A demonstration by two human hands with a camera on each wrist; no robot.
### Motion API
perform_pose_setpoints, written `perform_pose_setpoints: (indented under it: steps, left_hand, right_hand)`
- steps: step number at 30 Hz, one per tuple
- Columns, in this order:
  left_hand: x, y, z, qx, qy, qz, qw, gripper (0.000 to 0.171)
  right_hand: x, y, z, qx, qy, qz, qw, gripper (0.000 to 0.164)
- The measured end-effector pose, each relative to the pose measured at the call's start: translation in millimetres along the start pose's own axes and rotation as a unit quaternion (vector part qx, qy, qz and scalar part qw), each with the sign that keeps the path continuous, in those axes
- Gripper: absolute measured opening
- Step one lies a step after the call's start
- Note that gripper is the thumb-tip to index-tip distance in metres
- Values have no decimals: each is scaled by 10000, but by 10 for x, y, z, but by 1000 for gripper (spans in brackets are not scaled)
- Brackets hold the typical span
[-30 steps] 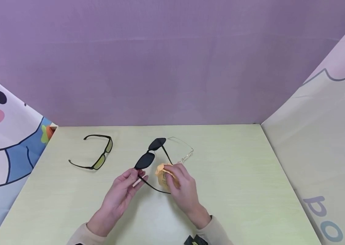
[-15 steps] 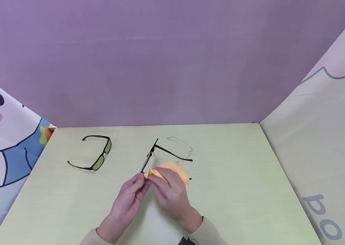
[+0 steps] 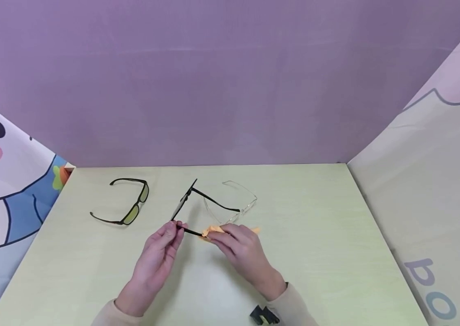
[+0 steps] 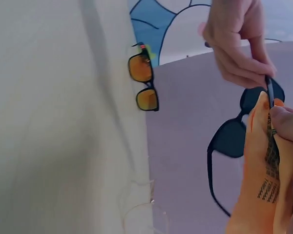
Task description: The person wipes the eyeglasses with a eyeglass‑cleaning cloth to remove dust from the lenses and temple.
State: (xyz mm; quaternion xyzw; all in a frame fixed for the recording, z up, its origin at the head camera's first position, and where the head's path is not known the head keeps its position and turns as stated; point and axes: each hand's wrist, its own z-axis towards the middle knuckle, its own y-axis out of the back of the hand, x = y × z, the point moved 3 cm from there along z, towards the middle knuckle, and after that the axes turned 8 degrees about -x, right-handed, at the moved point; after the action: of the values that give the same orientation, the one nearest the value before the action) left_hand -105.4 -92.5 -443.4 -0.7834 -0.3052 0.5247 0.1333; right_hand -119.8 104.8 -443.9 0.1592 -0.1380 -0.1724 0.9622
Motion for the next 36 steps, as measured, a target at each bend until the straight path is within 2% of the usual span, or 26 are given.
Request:
perform_pose_setpoints:
  steps: [10, 15, 20, 26, 32, 36]
  left_hand:
    - [156, -38, -23, 194, 243, -280, 9991, 14]
    - [69, -3, -21, 244, 197, -385, 9988, 16]
    - [-24, 73, 1, 76, 36, -423, 9991, 17]
    - [16, 60, 10, 78, -58, -366, 9993, 16]
    - [129, -14, -35, 258, -44, -98, 9996, 15]
    - [105, -27, -47, 222, -43, -57, 9997, 17]
  right_hand:
    - [209, -148, 133, 3, -458, 123, 9989, 21]
    - [136, -73, 103, 279, -286, 25, 9992, 22]
    - [27, 16, 26, 502, -192, -220, 9983, 23]
    - [32, -28, 11, 450, -401, -165, 9980, 23]
    - [155, -152, 83, 357, -863, 403, 9948, 18]
    - [157, -156, 90, 479, -1075, 754, 9902, 17]
